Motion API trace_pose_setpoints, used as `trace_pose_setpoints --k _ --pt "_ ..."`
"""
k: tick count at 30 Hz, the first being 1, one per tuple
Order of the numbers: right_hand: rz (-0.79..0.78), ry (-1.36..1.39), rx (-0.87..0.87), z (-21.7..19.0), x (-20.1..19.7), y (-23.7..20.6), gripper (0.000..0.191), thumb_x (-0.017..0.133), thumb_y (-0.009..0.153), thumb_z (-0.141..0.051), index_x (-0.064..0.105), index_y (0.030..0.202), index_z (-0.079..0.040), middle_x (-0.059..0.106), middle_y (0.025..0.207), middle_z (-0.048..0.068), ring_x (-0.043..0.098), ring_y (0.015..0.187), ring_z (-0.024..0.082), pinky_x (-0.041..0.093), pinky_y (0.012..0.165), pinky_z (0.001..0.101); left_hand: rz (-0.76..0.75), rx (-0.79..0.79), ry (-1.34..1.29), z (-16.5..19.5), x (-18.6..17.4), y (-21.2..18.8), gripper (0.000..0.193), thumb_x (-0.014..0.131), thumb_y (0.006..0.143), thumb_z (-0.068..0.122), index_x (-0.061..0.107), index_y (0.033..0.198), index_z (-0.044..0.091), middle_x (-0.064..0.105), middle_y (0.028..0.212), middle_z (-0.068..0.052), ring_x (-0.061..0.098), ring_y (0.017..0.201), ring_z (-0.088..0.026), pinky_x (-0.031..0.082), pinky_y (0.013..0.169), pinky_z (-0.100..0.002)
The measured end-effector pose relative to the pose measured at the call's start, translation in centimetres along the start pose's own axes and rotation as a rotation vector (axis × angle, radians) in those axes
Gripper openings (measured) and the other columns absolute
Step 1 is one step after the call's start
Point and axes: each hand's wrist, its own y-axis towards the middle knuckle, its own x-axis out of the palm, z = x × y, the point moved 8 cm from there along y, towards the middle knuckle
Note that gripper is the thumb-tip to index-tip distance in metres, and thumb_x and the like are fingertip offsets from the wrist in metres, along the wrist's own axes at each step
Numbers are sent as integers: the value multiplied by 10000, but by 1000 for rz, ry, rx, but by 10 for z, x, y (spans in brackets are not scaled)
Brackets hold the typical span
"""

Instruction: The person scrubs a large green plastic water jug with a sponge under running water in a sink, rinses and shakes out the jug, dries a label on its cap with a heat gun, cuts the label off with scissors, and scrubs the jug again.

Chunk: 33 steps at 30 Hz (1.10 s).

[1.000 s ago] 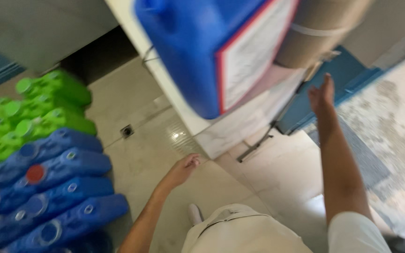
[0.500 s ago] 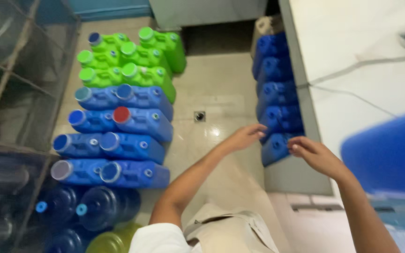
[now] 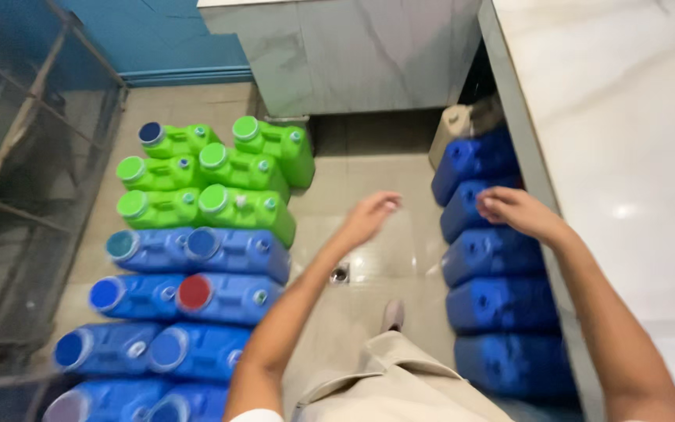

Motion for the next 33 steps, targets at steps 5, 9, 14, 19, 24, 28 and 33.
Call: trace_pose_setpoints --k 5,9,14,19,24,28,33 --pt "54 -132 -176 -117 -58 215 357 560 1013 -247 668 1260 -13 736 1151 99 697 1069 185 570 896 342 298 -12 65 -39 -163 143 269 554 1038 142 675 1238 9 748 1160 -86 695 1107 -160 537 988 -311" --pt "-102 -108 -258 -188 -67 369 341 567 1010 -243 660 1250 -19 738 1128 81 698 1047 161 558 919 315 462 -4 126 -69 -277 228 273 566 1028 131 680 1240 2 748 1168 -102 690 1091 -174 537 974 -311" --pt "-76 -187 -259 -210 -89 553 333 576 1018 -237 676 1259 -30 728 1083 81 670 967 158 553 889 324 534 61 259 -111 -373 362 266 570 1037 142 675 1240 8 742 1190 -122 701 1119 -201 532 983 -319" --pt "56 -18 -187 -217 -169 665 349 553 1020 -214 666 1271 1 727 1129 100 678 1028 184 554 900 338 293 225 527 -119 -379 572 283 608 987 131 669 1232 2 693 1189 -205 656 1132 -390 521 974 -411" --pt "232 88 -71 -233 -269 735 352 515 1014 -159 631 1288 29 719 1174 140 700 1097 217 572 949 356 17 426 696 -139 -294 770 315 638 884 92 634 1173 -35 657 1162 -244 622 1108 -427 503 971 -489" --pt "245 159 -99 -245 -317 821 342 500 1016 -120 640 1273 57 717 1168 160 711 1059 221 583 942 348 -34 506 1008 -189 -221 872 346 641 888 158 631 1189 -12 636 1273 -233 591 1243 -391 472 1071 -516" --pt "91 388 -147 -282 -328 998 302 518 1004 -80 612 1256 56 708 1100 150 712 950 209 598 872 334 47 498 1299 -260 -224 951 546 602 801 311 624 1320 141 609 1362 -212 522 1281 -383 353 1089 -633"
